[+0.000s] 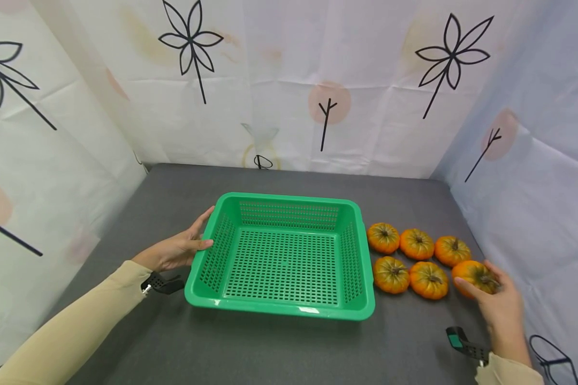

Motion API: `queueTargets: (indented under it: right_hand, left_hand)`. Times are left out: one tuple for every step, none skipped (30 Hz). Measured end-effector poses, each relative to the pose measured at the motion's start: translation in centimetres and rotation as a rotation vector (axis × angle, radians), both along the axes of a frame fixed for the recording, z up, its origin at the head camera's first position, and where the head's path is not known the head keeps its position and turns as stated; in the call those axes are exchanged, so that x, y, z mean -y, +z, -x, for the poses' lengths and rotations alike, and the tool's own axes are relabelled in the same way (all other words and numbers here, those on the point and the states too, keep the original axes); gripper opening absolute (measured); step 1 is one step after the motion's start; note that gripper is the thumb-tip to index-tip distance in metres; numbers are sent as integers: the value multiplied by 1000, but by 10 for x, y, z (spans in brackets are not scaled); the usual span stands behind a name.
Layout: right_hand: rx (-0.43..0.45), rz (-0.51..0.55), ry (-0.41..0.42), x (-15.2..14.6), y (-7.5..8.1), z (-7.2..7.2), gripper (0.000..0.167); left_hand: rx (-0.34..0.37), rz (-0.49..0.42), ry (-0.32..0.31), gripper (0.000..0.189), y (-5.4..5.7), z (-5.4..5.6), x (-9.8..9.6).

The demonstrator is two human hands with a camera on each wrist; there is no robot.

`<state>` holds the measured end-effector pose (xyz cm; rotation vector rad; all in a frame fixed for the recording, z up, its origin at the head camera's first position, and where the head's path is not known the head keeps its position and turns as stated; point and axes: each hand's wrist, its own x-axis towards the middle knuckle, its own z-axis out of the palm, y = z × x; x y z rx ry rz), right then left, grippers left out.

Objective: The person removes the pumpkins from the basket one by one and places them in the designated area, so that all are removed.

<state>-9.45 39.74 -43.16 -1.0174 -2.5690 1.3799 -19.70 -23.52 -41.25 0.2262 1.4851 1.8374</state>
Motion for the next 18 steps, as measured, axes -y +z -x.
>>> queueTargets:
  right_hand:
    - [14, -1, 8, -1, 0, 0, 93]
    - [27, -2, 19, -1, 0, -1, 94]
    - [40, -3, 25, 0, 1, 0, 93]
    - [54, -2, 36, 0, 2, -1, 93]
    - [61, -2, 46, 0, 3, -1, 92]
    - [68, 0, 51, 0, 3, -2, 92]
    - [74, 0, 59, 0, 3, -2, 92]
    - [82, 2, 66, 0, 3, -2, 93]
    - [88, 3, 71, 0, 2, -2, 93]
    - [93, 5, 78, 0, 1, -2, 95]
    - [97, 4, 79, -1, 0, -2, 95]
    - [106, 7, 81, -2, -1, -1, 96]
    - [113, 9, 85, -3, -2, -1, 97]
    - [122, 9, 87, -3, -3, -1, 98]
    - [125, 8, 89, -4, -4, 0, 98]
    - [132, 7, 90, -4, -5, 0, 99]
    - [138, 7, 91, -5, -5, 1, 99]
    - [143, 7, 93, -5, -5, 1, 100]
  left_hand:
    - [-2, 3, 0, 98, 0, 0, 0]
    - [-3, 5, 1, 98, 0, 0, 0]
    - [-5, 6, 0, 98, 0, 0, 0]
    - [-6, 7, -1, 98, 0, 0, 0]
    - [-8, 9, -1, 98, 0, 0, -1]
    - [-11, 11, -1, 99, 0, 0, -1]
    - [-14, 13, -1, 99, 0, 0, -1]
    - [-14, 13, -1, 99, 0, 0, -1]
    - [-15, 13, -1, 99, 0, 0, -1]
    - [-13, 12, -1, 98, 0, 0, -1]
    - [-12, 13, 1, 98, 0, 0, -1]
    - [-10, 13, 2, 98, 0, 1, -1]
    - [-8, 13, 2, 97, 0, 1, -1]
    - [-8, 13, 4, 97, 0, 1, -1]
    - [-9, 14, 3, 96, 0, 1, -1]
    - [-9, 15, 4, 96, 0, 1, -1]
    - [-10, 18, 5, 96, 0, 1, -1]
    - [-11, 19, 5, 96, 0, 1, -1]
